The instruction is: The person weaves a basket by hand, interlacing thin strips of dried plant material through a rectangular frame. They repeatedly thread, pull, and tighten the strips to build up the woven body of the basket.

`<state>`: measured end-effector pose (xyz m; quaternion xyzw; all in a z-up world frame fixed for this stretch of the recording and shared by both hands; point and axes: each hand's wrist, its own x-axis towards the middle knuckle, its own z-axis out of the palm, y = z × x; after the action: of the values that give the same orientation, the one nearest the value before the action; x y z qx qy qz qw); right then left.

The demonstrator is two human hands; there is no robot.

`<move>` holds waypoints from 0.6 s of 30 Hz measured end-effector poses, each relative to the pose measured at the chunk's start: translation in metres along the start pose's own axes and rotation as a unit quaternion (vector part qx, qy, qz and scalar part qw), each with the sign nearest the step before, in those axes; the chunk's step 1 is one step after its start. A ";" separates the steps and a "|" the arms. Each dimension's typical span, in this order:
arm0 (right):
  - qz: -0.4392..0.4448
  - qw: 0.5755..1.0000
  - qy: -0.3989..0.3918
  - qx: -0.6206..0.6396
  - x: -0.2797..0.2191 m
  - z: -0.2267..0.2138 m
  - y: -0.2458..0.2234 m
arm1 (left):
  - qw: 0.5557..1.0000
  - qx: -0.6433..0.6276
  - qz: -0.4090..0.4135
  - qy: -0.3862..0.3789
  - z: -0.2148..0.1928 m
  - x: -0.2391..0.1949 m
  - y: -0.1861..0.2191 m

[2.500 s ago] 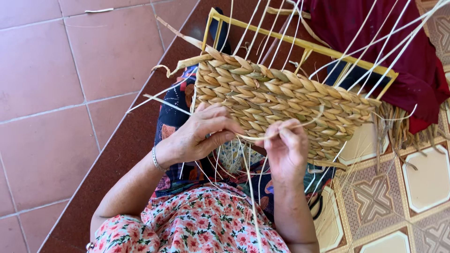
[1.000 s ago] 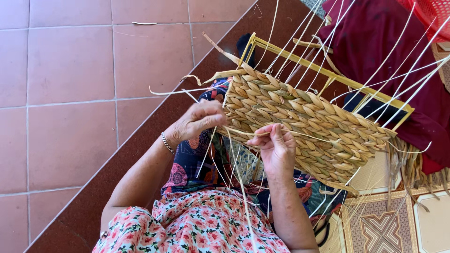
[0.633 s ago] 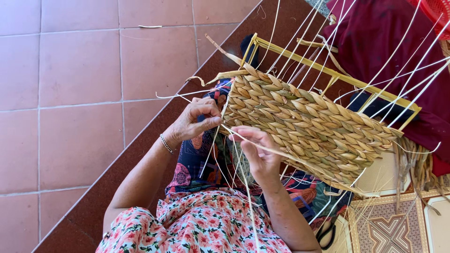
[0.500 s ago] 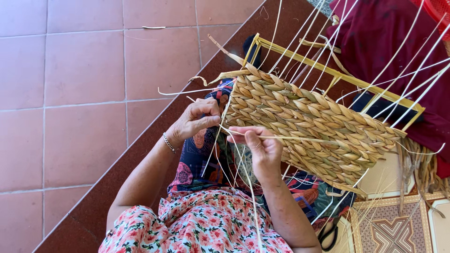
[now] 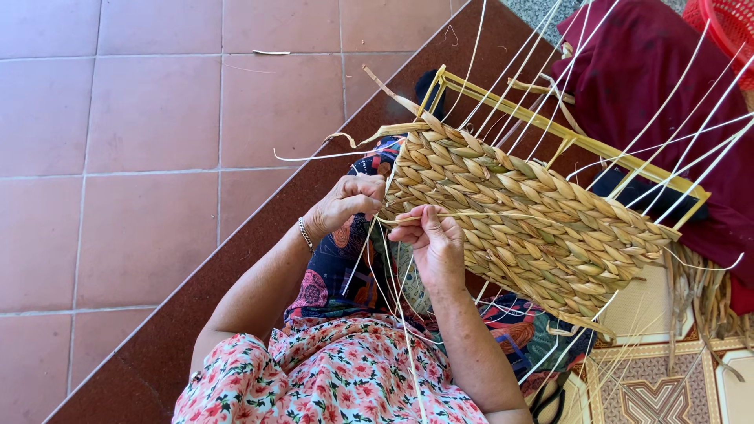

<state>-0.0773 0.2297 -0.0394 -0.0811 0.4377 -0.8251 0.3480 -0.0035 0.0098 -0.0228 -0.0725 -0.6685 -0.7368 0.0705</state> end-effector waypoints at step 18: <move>-0.110 0.970 -0.103 -0.192 -0.014 0.056 -0.010 | 0.984 0.141 0.033 0.107 -0.019 -0.017 -0.001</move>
<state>-0.0477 0.2051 0.0051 -0.2788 0.5382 -0.7459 0.2761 0.0129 -0.0088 -0.0291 -0.0053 -0.7515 -0.6359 0.1754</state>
